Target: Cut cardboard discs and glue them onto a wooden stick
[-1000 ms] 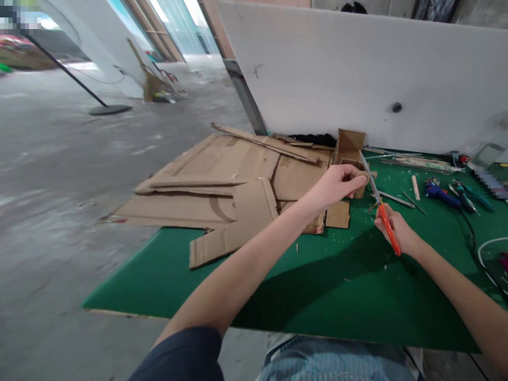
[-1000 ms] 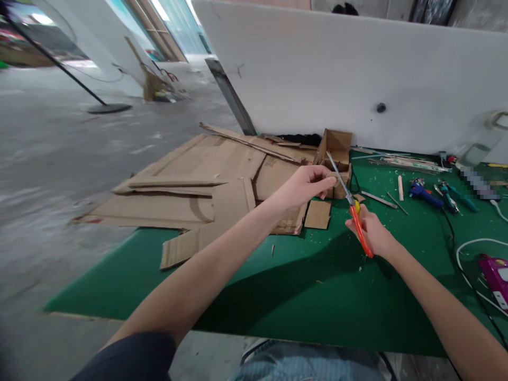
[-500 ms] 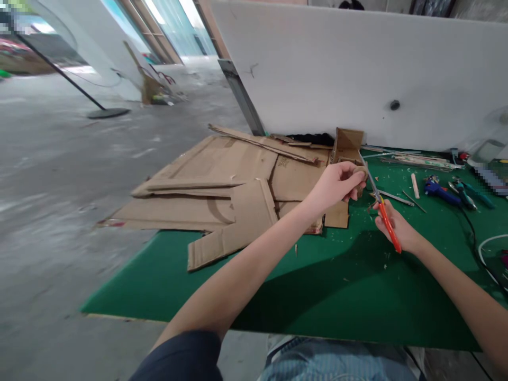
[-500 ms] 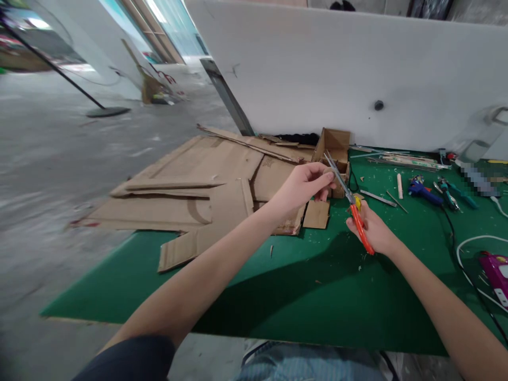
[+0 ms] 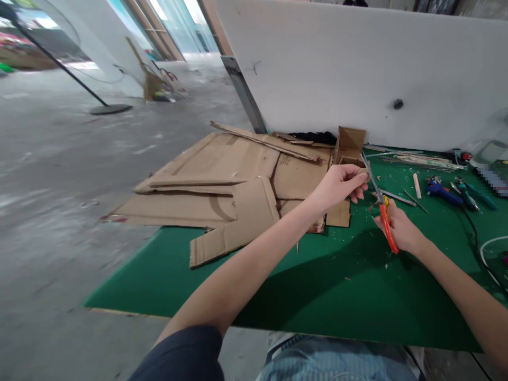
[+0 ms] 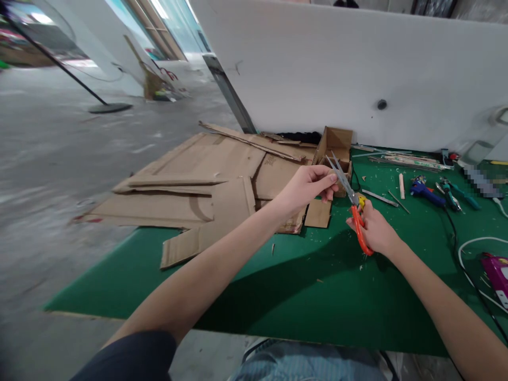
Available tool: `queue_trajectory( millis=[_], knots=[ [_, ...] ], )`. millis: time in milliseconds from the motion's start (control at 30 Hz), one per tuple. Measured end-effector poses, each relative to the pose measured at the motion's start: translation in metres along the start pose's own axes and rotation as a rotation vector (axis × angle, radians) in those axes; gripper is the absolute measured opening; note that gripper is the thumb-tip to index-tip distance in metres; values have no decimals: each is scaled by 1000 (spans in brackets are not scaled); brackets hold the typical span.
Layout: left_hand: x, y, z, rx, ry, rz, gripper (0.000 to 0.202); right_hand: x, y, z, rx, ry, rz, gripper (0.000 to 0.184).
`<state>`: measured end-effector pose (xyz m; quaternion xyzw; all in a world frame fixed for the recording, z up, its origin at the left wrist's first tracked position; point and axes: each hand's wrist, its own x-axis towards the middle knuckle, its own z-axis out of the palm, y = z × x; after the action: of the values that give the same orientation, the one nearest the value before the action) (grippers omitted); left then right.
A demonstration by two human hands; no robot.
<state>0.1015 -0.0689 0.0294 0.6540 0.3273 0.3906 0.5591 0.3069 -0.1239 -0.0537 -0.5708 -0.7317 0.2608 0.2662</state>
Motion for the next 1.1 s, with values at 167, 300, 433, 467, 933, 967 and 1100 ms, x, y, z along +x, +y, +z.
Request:
queue_trajectory(
  millis=[167, 300, 433, 467, 933, 967, 1100],
  knots=[
    [2, -2, -4, 5, -22, 0, 22, 1, 0, -2, -60, -8, 51, 30],
    [3, -4, -5, -11, -39, 4, 22, 1, 0, -2, -28, -10, 41, 29],
    [4, -4, -6, -5, -58, 11, 22, 1, 1, -1, -21, 5, 29, 30],
    [4, -4, -6, 4, -66, 11, 22, 1, 2, -1, -24, 5, 33, 30],
    [0, 1, -11, 148, -131, 52, 17, 1, 3, -1, -73, -13, 50, 32],
    [0, 1, -11, 143, -131, 50, 17, 1, 3, 0, -71, 4, 56, 32],
    [2, -2, -10, 125, -133, 48, 19, 3, 5, 2, -48, 35, 39, 30]
  ],
)
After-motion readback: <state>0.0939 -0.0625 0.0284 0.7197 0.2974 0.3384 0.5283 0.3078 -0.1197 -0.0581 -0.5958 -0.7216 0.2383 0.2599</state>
